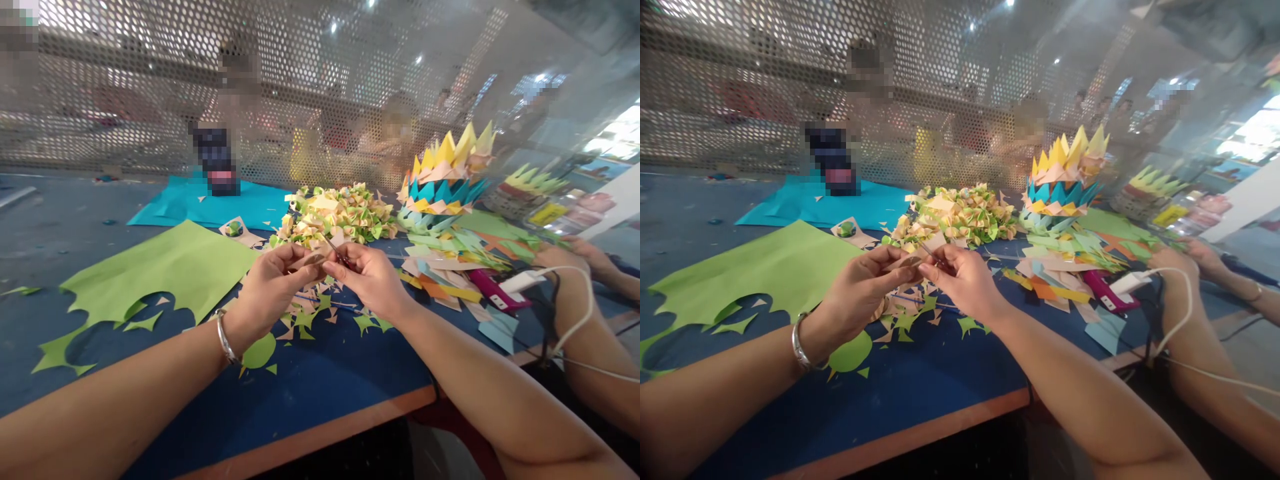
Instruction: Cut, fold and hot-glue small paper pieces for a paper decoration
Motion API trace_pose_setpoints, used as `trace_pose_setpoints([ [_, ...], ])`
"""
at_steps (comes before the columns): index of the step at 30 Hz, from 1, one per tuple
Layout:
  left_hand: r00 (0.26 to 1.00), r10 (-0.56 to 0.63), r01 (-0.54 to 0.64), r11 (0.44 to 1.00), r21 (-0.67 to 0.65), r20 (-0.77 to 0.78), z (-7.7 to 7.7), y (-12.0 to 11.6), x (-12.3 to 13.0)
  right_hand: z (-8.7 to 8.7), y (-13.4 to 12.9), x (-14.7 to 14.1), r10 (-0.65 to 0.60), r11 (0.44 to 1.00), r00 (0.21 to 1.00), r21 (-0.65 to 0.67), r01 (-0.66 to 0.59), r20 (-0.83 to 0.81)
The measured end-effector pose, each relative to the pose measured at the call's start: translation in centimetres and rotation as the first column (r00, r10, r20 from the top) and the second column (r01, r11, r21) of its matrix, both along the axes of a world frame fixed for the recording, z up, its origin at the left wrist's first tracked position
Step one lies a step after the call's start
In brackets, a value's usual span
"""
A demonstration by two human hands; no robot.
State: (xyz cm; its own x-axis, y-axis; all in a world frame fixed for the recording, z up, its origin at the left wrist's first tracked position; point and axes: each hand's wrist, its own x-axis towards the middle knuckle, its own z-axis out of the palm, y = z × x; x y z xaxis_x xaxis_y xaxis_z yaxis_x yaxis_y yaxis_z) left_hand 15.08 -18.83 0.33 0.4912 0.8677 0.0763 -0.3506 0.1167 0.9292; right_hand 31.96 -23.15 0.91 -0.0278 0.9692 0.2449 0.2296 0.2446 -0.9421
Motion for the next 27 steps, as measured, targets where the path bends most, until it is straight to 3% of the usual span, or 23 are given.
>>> trace_pose_setpoints([
  [5,0.997,-0.031,0.037,0.997,-0.072,0.071,0.32,-0.44,0.18,0.49,-0.46,-0.18,-0.032,0.997,0.999,0.074,0.031,0.011],
  [8,1.0,0.021,-0.019,0.993,-0.116,0.019,0.49,-0.43,0.13,0.38,-0.5,0.08,-0.026,0.994,0.998,0.105,0.021,0.05],
  [15,0.995,0.088,-0.096,0.978,-0.184,-0.049,0.71,0.13,-0.26,-0.21,-0.39,0.59,0.04,0.999,0.998,0.021,-0.041,0.049],
  [27,0.992,0.076,-0.065,0.992,-0.112,0.099,0.29,0.23,-0.24,0.3,-0.48,0.45,0.049,0.998,0.988,-0.04,-0.043,0.148],
])
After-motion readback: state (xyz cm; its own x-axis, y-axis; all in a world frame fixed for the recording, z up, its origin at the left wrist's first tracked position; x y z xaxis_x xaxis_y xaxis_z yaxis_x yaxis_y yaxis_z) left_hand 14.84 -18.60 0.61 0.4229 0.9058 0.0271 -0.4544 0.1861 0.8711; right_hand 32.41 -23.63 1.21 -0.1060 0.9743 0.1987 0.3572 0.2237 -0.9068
